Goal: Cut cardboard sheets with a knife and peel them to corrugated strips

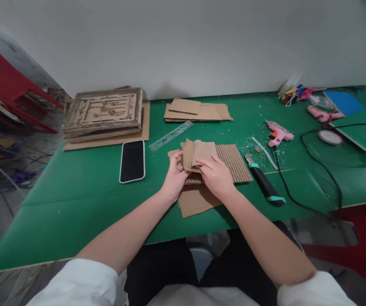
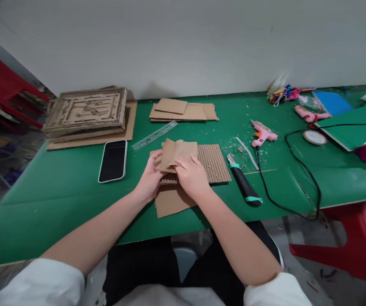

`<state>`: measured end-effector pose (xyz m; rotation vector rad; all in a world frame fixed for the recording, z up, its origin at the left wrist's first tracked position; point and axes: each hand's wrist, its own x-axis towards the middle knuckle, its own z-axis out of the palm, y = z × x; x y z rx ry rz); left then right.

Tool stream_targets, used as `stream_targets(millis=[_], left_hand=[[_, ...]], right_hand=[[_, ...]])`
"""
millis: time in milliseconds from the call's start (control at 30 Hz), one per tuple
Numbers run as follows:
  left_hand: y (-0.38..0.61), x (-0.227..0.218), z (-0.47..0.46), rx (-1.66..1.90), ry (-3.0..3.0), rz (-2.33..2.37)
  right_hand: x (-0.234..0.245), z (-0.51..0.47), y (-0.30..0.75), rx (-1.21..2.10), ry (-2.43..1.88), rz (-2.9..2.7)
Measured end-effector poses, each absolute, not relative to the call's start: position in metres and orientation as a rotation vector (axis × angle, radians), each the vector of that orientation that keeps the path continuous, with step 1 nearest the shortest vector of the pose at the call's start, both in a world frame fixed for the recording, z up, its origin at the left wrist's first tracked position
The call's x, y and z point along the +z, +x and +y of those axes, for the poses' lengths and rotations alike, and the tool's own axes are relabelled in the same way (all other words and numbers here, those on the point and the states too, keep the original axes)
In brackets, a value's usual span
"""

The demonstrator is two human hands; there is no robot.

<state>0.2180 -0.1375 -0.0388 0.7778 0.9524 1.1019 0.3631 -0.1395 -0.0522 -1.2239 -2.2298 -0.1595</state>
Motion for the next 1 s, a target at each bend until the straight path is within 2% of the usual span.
stream_targets(millis=[400,1000], left_hand=[[0.22,-0.042,-0.142,1.166,0.784,0.891],[0.222,-0.043,-0.139,1.188,0.762,0.938]], right_hand=[[-0.041,-0.143,0.36,0.302,-1.295,-2.002],[-0.046,-0.143,0.357,0.326,-1.342,-1.854]])
